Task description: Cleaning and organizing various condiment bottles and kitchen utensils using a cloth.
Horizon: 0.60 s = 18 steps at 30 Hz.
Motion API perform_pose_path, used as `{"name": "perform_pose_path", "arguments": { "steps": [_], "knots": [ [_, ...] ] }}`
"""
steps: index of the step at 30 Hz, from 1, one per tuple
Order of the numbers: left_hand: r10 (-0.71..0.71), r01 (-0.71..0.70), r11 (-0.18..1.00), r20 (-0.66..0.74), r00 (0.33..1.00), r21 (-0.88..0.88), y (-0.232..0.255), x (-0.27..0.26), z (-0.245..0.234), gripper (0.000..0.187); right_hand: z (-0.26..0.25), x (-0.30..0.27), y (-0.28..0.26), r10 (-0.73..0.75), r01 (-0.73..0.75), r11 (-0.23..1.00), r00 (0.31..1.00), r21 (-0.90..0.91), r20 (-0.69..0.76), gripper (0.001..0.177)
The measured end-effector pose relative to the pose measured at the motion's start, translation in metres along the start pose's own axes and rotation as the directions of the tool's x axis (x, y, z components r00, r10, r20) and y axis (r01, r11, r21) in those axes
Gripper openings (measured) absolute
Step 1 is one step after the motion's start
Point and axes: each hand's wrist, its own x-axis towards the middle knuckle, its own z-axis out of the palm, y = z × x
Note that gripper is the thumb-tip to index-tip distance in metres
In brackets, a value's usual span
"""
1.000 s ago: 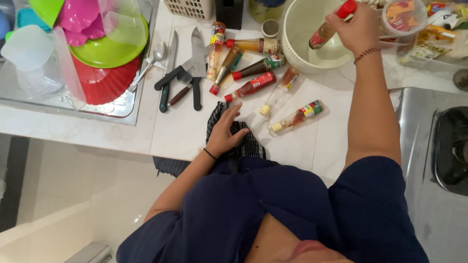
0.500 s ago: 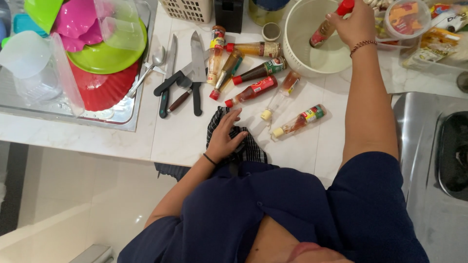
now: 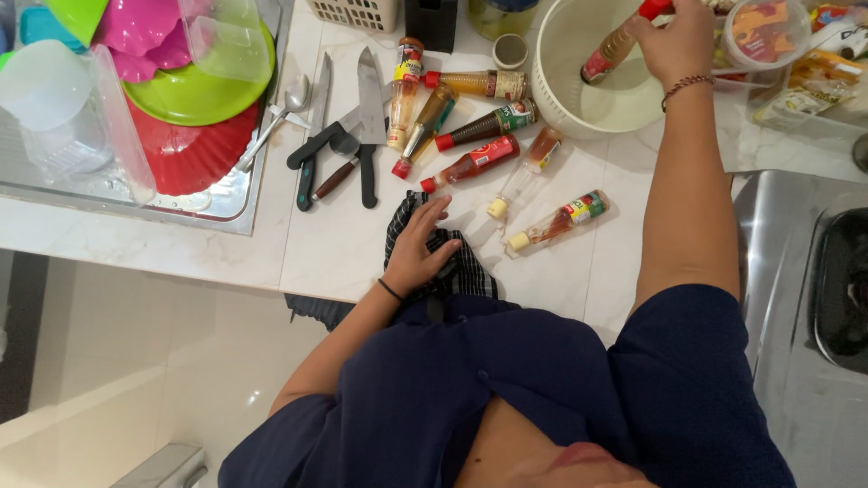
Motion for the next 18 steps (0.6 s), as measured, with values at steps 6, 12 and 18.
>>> {"name": "perform_pose_path", "arguments": {
  "steps": [6, 12, 18],
  "knots": [
    [-0.004, 0.004, 1.0, -0.009, 1.0, 0.018, -0.002, 0.001, 0.001, 0.072, 0.009, 0.002, 0.011, -0.074, 0.074, 0.997, 0.99, -0.001, -0.119, 0.026],
    [0.003, -0.003, 1.0, -0.015, 1.0, 0.02, -0.004, 0.001, 0.002, 0.073, -0.001, -0.006, 0.0, -0.206, 0.204, 0.979, 0.971, -0.022, -0.123, 0.033],
    [0.025, -0.025, 0.999, -0.017, 1.0, -0.02, -0.006, -0.001, 0.001, 0.072, -0.069, -0.064, -0.09, -0.352, 0.343, 0.936, 0.908, -0.079, -0.226, 0.033]
  ]
}}
